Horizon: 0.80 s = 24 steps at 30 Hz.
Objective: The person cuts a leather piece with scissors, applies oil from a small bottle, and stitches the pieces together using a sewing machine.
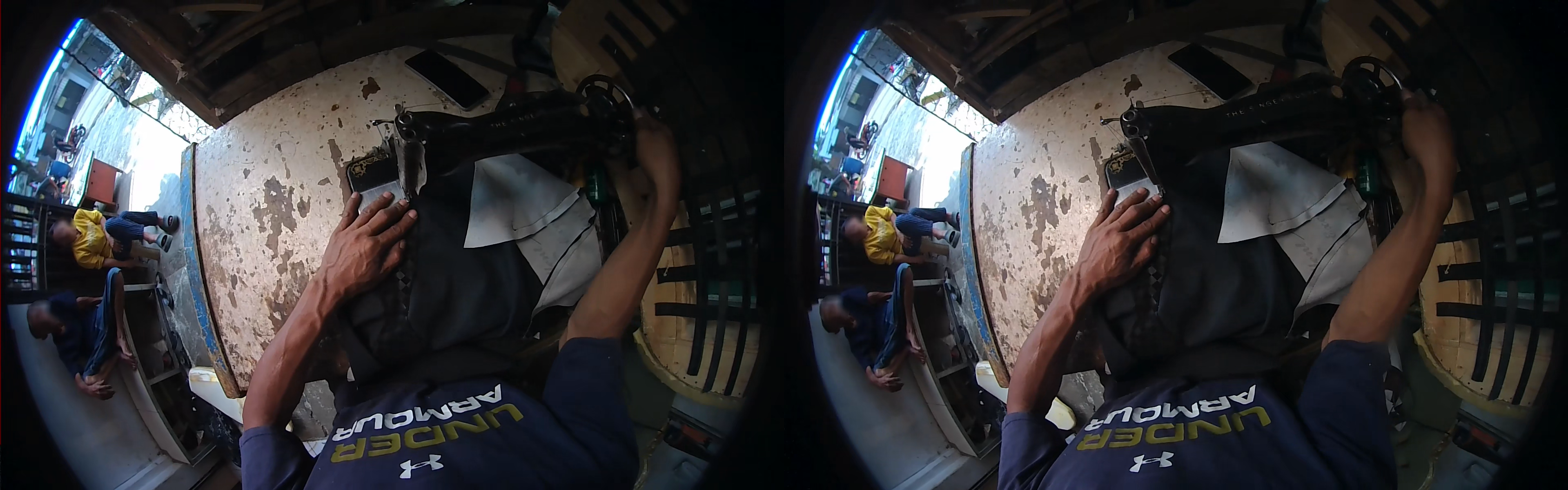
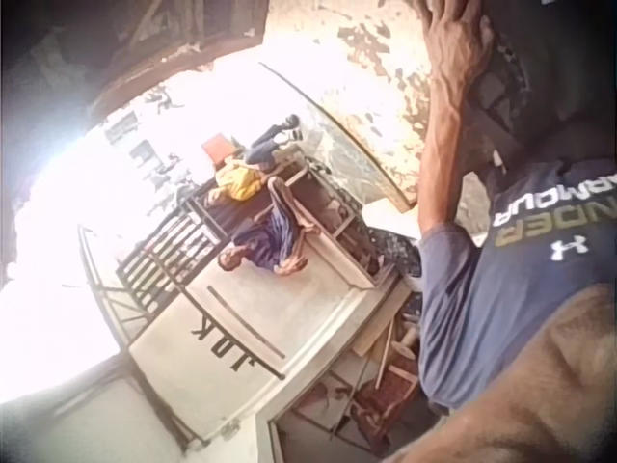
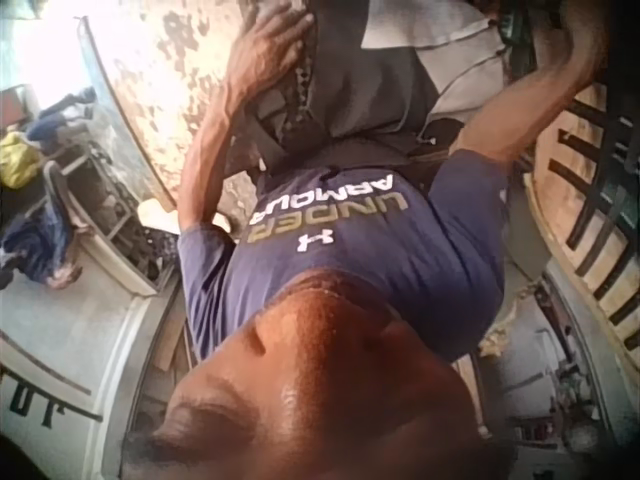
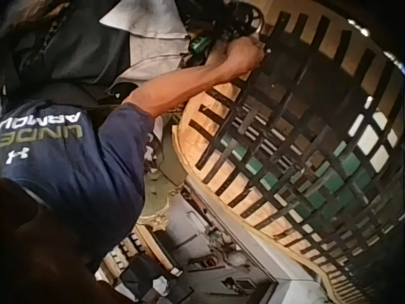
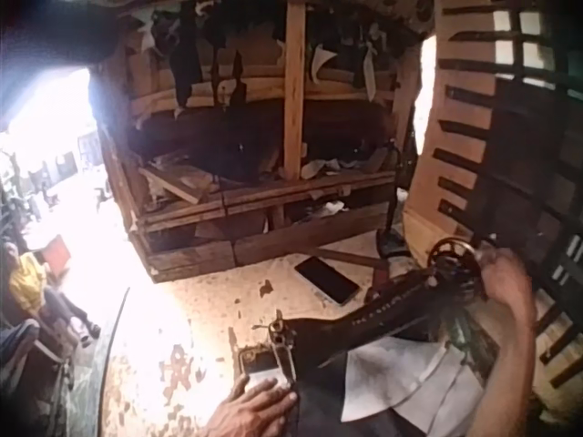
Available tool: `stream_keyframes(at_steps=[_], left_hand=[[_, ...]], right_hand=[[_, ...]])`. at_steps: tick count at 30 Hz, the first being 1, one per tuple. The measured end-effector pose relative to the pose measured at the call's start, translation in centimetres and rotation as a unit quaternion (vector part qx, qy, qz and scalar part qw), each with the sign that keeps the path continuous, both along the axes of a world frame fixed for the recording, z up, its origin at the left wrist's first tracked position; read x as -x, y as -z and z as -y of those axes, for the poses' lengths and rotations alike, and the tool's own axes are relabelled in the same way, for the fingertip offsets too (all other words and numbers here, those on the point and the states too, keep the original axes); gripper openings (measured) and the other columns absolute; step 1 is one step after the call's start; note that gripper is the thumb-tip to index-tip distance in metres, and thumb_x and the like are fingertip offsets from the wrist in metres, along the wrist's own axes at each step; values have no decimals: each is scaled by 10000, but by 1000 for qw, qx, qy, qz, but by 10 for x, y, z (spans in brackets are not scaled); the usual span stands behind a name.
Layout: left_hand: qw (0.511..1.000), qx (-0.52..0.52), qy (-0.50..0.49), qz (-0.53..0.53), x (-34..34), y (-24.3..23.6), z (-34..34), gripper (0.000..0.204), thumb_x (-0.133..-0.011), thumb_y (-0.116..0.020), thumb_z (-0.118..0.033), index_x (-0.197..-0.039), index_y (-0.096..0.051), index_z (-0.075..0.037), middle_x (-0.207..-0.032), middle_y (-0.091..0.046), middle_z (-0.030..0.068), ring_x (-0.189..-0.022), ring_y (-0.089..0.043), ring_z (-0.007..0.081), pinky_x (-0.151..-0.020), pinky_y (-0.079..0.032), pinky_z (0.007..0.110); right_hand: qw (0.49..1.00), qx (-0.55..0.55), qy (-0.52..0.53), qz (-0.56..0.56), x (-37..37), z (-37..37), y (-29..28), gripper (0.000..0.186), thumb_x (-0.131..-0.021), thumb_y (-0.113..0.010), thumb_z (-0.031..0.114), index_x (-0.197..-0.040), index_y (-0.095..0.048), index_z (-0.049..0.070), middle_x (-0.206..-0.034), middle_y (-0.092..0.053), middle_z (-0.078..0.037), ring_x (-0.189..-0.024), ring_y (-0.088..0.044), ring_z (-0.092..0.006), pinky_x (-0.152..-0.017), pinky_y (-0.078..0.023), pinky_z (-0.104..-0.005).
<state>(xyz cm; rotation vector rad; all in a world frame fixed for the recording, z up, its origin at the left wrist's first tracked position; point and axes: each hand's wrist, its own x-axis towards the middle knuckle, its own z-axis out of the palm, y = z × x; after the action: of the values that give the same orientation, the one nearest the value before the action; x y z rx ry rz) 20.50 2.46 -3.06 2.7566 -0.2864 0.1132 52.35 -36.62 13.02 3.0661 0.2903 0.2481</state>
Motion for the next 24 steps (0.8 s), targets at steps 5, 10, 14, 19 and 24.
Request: stream_keyframes(at_steps=[5, 10, 14, 19, 24], left_hand=[[1000, -4, 8, -7, 0, 0, 1, 552, -1027, -603, -251, -1575, -550, -211, -1605, -536, 60, -1573, -384, 289, -1340, -174, 553], [1000, 8, 16, 6, -6, 0, 3, 567, -1016, -607, -226, -1578, -545, -196, -1609, -532, 71, -1575, -382, 293, -1333, -183, 558], [1000, -2, 18, 6, -3, 0, 5, 585, -998, -612, -212, -1577, -541, -174, -1627, -512, 77, -1583, -369, 291, -1336, -172, 554], [999, -29, 37, 27, 8, 3, -2, 556, -929, -679, -165, -1479, -607, -127, -1657, -483, 53, -1599, -343, 288, -1333, -163, 585], [996, -35, 75, 12, 0, 0, -1, 465, -961, -656, -147, -1424, -619, -116, -1664, -479, 21, -1591, -357, 265, -1331, -156, 598]], right_hand=[[918, -392, 9, 57, 17, -30, -3, 704, -1087, -472, 598, -1385, -687, -2, -1405, -696, -226, -1325, -655, -350, -1106, -457, -425], [910, -412, 38, -21, 13, -15, 9, 650, -1086, -483, 553, -1331, -719, -2, -1310, -731, -253, -1296, -672, -383, -1069, -477, -429], [882, -410, 122, 198, 91, -23, 27, 508, -1079, -507, 426, -1223, -759, 8, -1219, -755, -243, -1213, -686, -437, -1022, -520, -481], [955, -241, 164, 45, 105, -17, 102, 483, -1015, -630, 464, -1199, -721, 27, -1197, -743, -248, -1154, -700, -450, -978, -541, -528], [957, -214, 191, 27, 84, -5, 129, 594, -929, -715, 554, -1206, -711, 29, -1189, -723, -263, -1120, -699, -482, -910, -550, -586]])
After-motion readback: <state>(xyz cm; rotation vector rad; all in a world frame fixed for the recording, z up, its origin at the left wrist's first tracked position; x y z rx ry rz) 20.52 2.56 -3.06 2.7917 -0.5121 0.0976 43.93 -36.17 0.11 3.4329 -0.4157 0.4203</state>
